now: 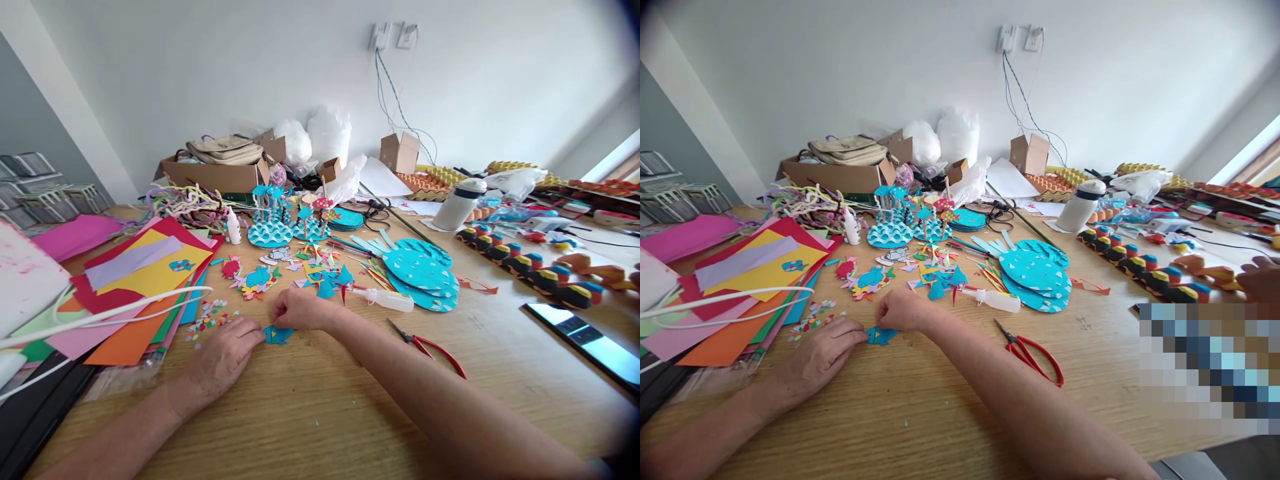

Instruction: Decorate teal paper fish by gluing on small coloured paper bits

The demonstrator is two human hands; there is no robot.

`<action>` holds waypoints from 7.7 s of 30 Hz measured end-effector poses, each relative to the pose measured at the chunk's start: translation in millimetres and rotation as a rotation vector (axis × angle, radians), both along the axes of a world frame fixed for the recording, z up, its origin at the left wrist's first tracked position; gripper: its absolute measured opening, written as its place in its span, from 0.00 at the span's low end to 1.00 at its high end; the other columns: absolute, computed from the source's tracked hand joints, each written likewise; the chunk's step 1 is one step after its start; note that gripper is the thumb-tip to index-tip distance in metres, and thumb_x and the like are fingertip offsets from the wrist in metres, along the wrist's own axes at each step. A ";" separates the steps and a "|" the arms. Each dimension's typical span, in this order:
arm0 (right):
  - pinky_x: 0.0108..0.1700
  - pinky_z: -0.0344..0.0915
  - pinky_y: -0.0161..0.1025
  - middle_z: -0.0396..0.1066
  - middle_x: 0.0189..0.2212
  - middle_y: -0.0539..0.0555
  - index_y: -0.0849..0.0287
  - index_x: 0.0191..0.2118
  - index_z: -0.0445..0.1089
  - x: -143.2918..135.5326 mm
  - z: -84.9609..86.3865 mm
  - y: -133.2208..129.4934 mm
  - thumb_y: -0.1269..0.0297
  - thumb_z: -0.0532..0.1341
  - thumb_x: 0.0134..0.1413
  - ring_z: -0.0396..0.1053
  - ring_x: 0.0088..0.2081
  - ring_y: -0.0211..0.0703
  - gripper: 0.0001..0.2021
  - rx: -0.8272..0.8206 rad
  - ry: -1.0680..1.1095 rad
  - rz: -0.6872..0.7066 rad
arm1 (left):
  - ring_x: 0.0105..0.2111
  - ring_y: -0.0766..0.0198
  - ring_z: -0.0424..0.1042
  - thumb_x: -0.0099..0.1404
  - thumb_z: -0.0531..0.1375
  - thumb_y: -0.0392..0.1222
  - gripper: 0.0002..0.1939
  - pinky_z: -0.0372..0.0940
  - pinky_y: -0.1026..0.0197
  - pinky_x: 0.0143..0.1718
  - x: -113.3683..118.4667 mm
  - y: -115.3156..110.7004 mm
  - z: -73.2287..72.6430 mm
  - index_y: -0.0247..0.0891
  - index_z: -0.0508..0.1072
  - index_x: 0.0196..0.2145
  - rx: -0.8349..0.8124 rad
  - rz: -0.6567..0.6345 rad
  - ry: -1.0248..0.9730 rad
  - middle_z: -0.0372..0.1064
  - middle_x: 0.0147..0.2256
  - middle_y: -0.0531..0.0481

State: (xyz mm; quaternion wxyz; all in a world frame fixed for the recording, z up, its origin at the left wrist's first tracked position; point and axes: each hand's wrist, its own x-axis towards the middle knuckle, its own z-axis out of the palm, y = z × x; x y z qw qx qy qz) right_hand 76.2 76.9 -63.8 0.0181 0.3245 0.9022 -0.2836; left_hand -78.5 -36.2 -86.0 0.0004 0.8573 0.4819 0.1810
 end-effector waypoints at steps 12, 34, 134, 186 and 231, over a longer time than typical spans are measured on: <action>0.21 0.51 0.27 0.70 0.22 0.48 0.60 0.28 0.73 -0.7 5.8 -4.4 0.67 0.57 0.40 0.62 0.24 0.32 0.09 0.037 -0.062 0.000 | 0.34 0.60 0.67 0.63 0.42 0.28 0.18 0.65 0.59 0.36 1.1 0.0 -0.3 0.33 0.71 0.36 0.075 -0.015 0.050 0.70 0.33 0.45; 0.22 0.52 0.28 0.71 0.24 0.49 0.60 0.29 0.73 -0.7 11.0 -10.6 0.66 0.57 0.39 0.63 0.25 0.33 0.10 0.078 -0.072 -0.027 | 0.33 0.61 0.66 0.62 0.45 0.28 0.14 0.63 0.60 0.35 1.0 0.1 -0.4 0.35 0.70 0.35 0.055 -0.015 0.023 0.68 0.32 0.48; 0.37 0.61 0.40 0.67 0.29 0.54 0.59 0.32 0.66 41.7 5.3 -53.0 0.74 0.53 0.53 0.63 0.34 0.41 0.07 0.494 0.739 -0.146 | 0.34 0.62 0.68 0.59 0.53 0.34 0.08 0.61 0.63 0.34 -74.3 17.1 14.0 0.39 0.71 0.29 -0.195 0.274 0.029 0.70 0.31 0.50; 0.36 0.61 0.40 0.67 0.28 0.54 0.59 0.30 0.67 44.1 0.9 -50.1 0.73 0.53 0.53 0.63 0.34 0.42 0.07 0.444 0.727 -0.149 | 0.34 0.57 0.68 0.61 0.50 0.32 0.10 0.61 0.58 0.36 -69.6 28.5 15.8 0.36 0.71 0.32 -0.154 0.427 0.146 0.71 0.33 0.46; 0.37 0.62 0.40 0.68 0.28 0.54 0.59 0.30 0.67 43.2 -1.5 -49.3 0.74 0.54 0.51 0.64 0.34 0.42 0.06 0.407 0.641 -0.135 | 0.34 0.61 0.66 0.57 0.51 0.30 0.07 0.58 0.63 0.35 -42.9 40.0 11.4 0.40 0.65 0.26 -0.227 0.290 0.056 0.66 0.30 0.52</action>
